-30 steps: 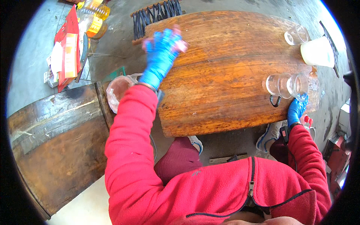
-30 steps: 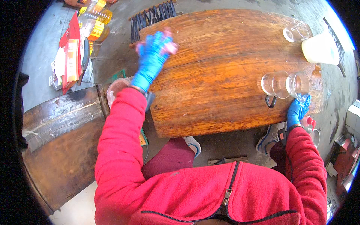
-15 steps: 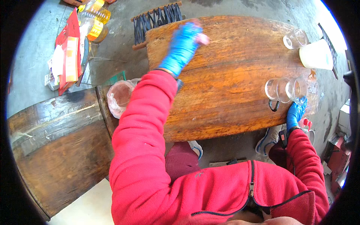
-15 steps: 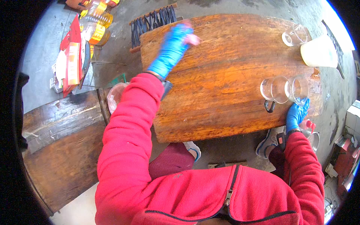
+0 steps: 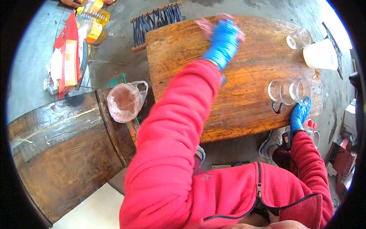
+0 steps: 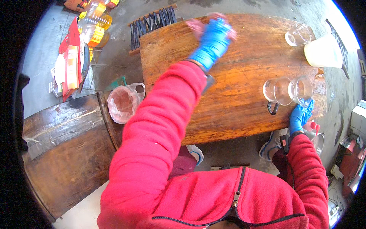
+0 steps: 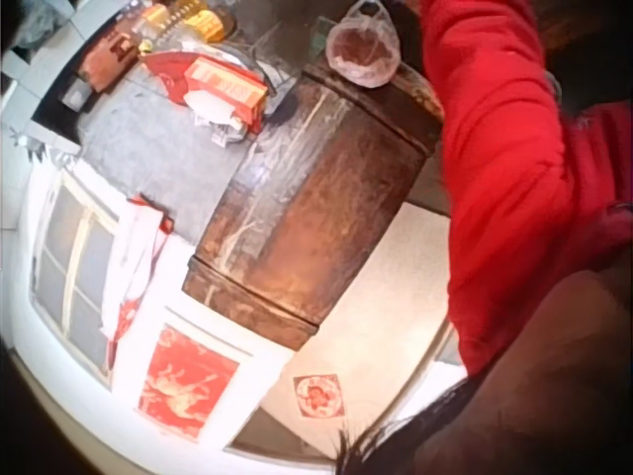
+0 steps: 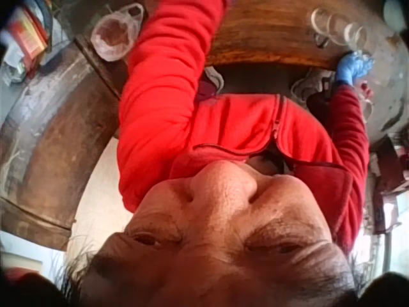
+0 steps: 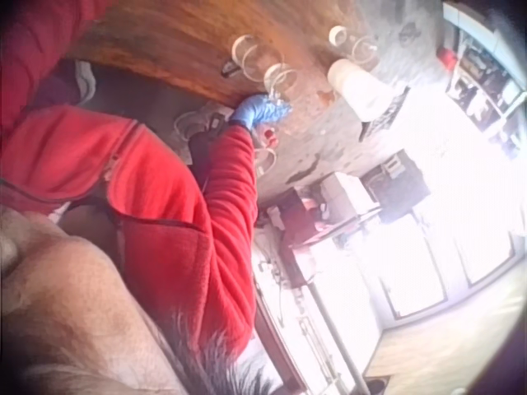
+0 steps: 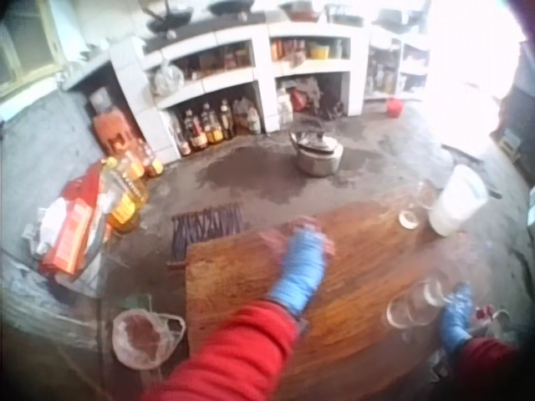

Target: The person wipes a wooden table with a pink cloth, repeatedly dipping the cloth into a metal bowl of soapy water and wringing it out. They move two clear glass mugs aside to reach the surface, then wipe the table in multiple passes. The person also handles a pink plastic bottle and a white plastic jug on the table.

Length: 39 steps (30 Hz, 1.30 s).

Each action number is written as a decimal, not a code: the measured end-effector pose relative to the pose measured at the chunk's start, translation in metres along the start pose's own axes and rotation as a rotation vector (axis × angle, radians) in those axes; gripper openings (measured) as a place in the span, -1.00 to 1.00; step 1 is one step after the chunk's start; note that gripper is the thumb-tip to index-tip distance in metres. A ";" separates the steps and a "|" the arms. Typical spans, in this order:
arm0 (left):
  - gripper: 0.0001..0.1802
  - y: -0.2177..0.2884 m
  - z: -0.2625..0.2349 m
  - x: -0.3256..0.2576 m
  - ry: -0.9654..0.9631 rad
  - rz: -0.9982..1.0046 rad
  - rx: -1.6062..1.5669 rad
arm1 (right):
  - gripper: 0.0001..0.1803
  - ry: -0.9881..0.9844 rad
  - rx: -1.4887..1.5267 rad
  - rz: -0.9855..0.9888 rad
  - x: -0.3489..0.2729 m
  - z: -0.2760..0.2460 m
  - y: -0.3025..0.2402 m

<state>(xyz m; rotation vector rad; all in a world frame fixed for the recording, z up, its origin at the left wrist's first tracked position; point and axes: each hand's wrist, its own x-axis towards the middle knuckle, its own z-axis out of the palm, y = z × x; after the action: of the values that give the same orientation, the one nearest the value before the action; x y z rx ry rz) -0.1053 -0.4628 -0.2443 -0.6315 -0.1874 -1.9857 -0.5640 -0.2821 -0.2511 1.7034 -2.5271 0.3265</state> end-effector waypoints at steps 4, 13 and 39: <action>-0.23 -0.042 0.015 -0.005 0.315 -0.128 0.613 | -0.41 0.042 -0.012 -0.015 0.000 0.003 0.003; -0.87 0.118 0.086 -0.074 0.141 0.327 3.249 | -0.40 0.075 0.024 -0.020 -0.004 0.002 -0.001; -0.24 -0.133 0.146 -0.173 -0.222 -0.478 2.829 | -0.37 0.025 0.002 -0.038 0.001 0.008 0.006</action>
<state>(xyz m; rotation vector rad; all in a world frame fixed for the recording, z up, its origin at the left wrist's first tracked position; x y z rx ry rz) -0.1059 -0.2061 -0.1900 1.1413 -2.5218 -0.2692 -0.5694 -0.2822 -0.2594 1.7349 -2.4749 0.3457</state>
